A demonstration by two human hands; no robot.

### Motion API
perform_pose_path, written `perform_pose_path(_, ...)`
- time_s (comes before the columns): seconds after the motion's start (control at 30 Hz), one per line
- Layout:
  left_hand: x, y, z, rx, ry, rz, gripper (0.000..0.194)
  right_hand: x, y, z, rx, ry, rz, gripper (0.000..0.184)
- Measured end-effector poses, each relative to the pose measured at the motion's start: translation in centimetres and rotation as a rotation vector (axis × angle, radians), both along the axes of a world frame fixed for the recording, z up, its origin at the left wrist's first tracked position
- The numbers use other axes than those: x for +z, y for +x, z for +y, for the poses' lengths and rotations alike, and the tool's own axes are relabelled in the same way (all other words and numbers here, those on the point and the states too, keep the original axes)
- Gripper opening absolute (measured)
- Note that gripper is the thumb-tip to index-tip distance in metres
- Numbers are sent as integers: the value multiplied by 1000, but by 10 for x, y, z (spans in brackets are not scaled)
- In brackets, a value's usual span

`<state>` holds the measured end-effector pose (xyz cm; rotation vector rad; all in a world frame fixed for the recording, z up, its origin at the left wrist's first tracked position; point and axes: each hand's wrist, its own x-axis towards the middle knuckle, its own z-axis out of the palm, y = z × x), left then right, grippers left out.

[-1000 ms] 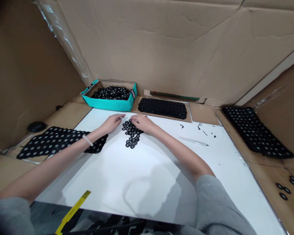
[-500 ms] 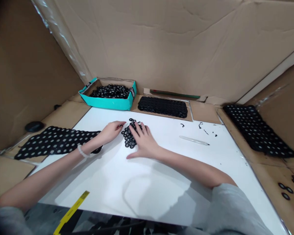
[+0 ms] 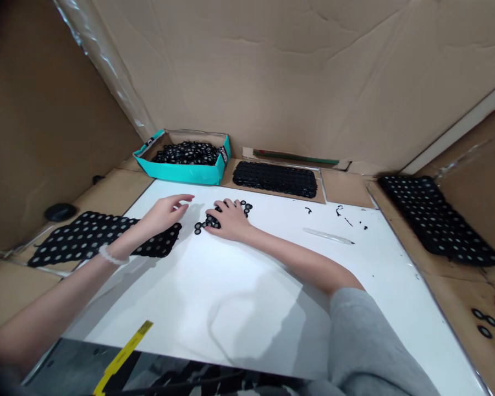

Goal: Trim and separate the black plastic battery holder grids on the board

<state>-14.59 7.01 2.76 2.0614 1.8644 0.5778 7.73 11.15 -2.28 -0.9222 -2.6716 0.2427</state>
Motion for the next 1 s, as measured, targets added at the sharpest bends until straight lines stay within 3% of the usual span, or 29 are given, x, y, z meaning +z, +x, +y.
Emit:
perform_pose_path(0.13, -1, 3, -19, -162, -135, 129, 57, -1, 5, -5, 47, 52, 29, 34)
perform_pose_path(0.2, -7, 10, -26, -201, -160, 181, 53, -3, 4, -5, 53, 66, 26, 31)
perform_pose_path(0.4, -17, 26, -29, -203, -101, 307, 32, -5, 1, -5, 62, 90, -21, 22)
perform_pose_path(0.6, -9, 37, -30, -156, -125, 529, 33, -6, 3, -10, 8, 152, -27, 22)
perform_pose_path(0.83, -7, 41, -24, -127, -135, 515, 27, -6, 6, -8, 40, 140, -29, 23)
perform_pose_path(1.0, -17, 44, -23, -86, -96, 558, 32, -6, 6, -5, 23, 102, 14, 22)
